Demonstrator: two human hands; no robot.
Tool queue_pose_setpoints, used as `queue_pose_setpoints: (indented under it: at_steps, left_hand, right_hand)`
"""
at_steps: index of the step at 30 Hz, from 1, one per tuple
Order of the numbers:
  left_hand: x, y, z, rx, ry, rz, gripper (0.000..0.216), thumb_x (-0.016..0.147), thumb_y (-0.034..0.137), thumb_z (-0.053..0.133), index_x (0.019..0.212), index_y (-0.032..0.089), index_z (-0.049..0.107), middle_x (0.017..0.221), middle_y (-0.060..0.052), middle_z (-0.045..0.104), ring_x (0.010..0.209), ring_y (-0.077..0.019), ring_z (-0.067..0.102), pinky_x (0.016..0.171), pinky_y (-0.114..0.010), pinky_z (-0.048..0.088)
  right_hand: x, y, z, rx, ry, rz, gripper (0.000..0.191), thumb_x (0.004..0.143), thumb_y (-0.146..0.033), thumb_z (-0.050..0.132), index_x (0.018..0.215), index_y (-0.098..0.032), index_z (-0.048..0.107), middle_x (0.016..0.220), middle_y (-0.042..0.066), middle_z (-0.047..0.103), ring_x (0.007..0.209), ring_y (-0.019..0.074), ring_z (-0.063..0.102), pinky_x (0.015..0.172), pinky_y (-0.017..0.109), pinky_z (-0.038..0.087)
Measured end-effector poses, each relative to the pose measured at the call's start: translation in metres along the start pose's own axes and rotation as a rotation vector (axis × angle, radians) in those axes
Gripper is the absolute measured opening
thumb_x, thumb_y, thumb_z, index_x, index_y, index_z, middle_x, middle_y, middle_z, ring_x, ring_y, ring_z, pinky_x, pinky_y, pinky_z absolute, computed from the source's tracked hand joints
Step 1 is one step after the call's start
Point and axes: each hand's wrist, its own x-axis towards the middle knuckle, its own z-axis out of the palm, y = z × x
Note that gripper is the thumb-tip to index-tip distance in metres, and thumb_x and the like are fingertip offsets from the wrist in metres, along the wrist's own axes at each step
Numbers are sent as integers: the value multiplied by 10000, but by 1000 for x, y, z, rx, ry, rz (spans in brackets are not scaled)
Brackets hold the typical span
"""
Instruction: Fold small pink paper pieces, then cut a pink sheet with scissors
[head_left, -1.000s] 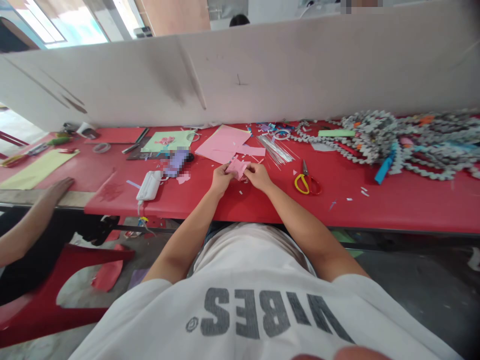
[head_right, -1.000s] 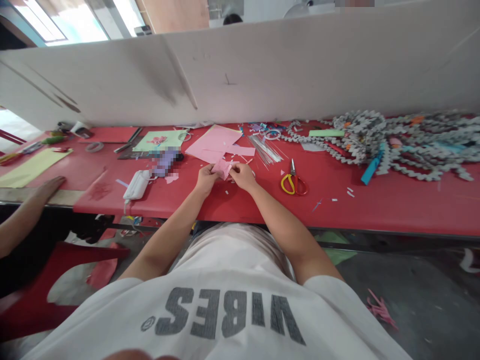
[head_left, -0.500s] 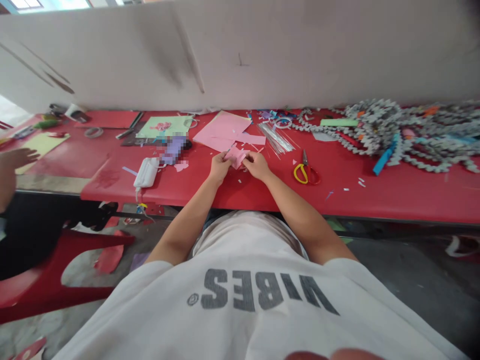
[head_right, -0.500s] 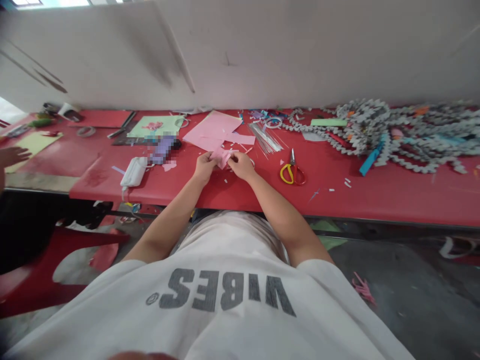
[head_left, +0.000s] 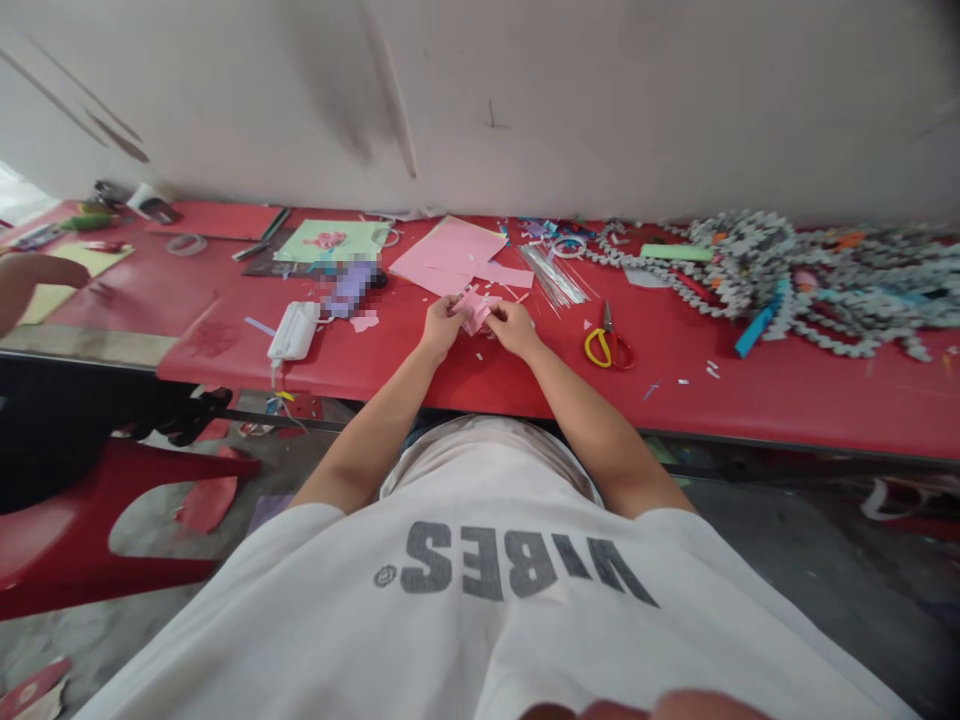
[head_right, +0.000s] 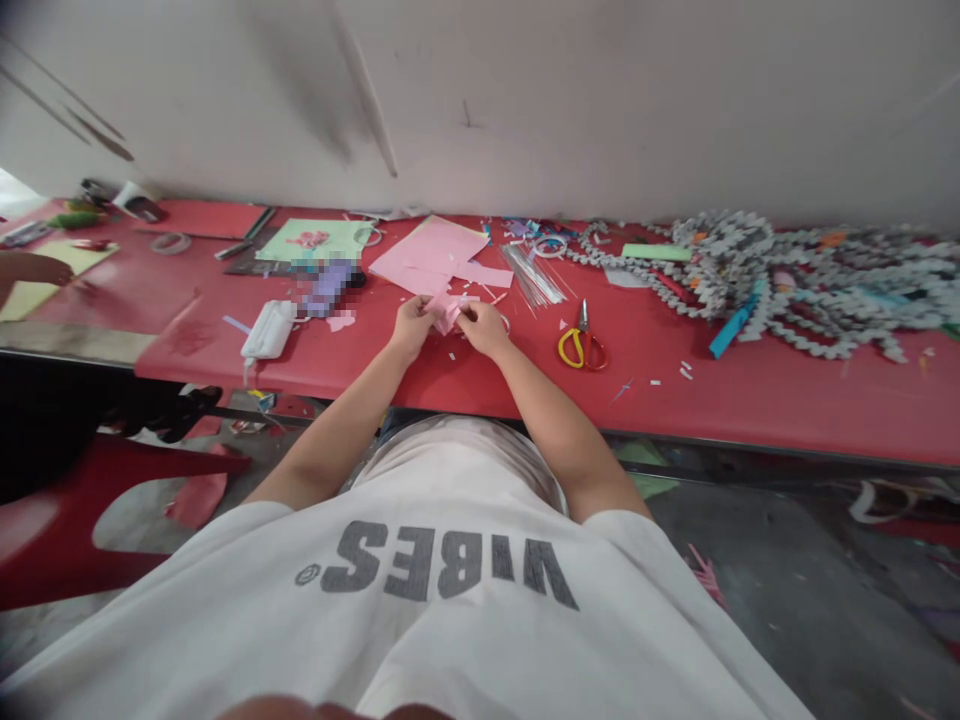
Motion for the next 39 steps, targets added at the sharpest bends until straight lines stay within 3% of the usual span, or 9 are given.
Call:
queue_pose_setpoints:
  at_steps: [8,14,24,34,39]
  left_hand:
    - [-2,3,0,-31,-15,3,239,794,263,869,965,197,716,795,8,726,638,-146,678,563,-237,585]
    - [2,-3,-3,-31,-27,42,181,835,221,841,985,190,744,816,12,739,653,-112,690,605,-191,584]
    - [7,-13,-7,-81,-70,96,221,864,190,830,1077,176,773,901,-14,796,711,-130,753,669,-230,669]
    - [14,-25,-8,-32,-68,122,213,854,176,823,1057,196,762,907,-9,797,732,-126,744,683,-207,623]
    - [16,-27,-8,15,-30,201,121,872,164,786,896,209,677,760,34,671,638,-100,637,599,-171,513]
  right_hand:
    - [1,3,-1,-42,-29,-29,205,1006,-392,700,848,-261,703,840,30,809,792,236,758,775,364,629]
    - [0,-3,-1,-23,-39,-38,195,1026,-365,708,875,-246,744,838,37,827,737,234,770,711,348,599]
    - [6,6,0,57,-62,4,197,978,-323,721,798,-241,731,734,24,797,628,204,729,646,336,564]
    - [3,2,-2,-50,-26,-31,172,970,-315,718,809,-254,717,778,36,790,741,231,733,731,374,626]
    - [3,5,-1,-62,-48,-43,173,969,-321,703,810,-254,712,760,25,777,712,224,725,702,369,597]
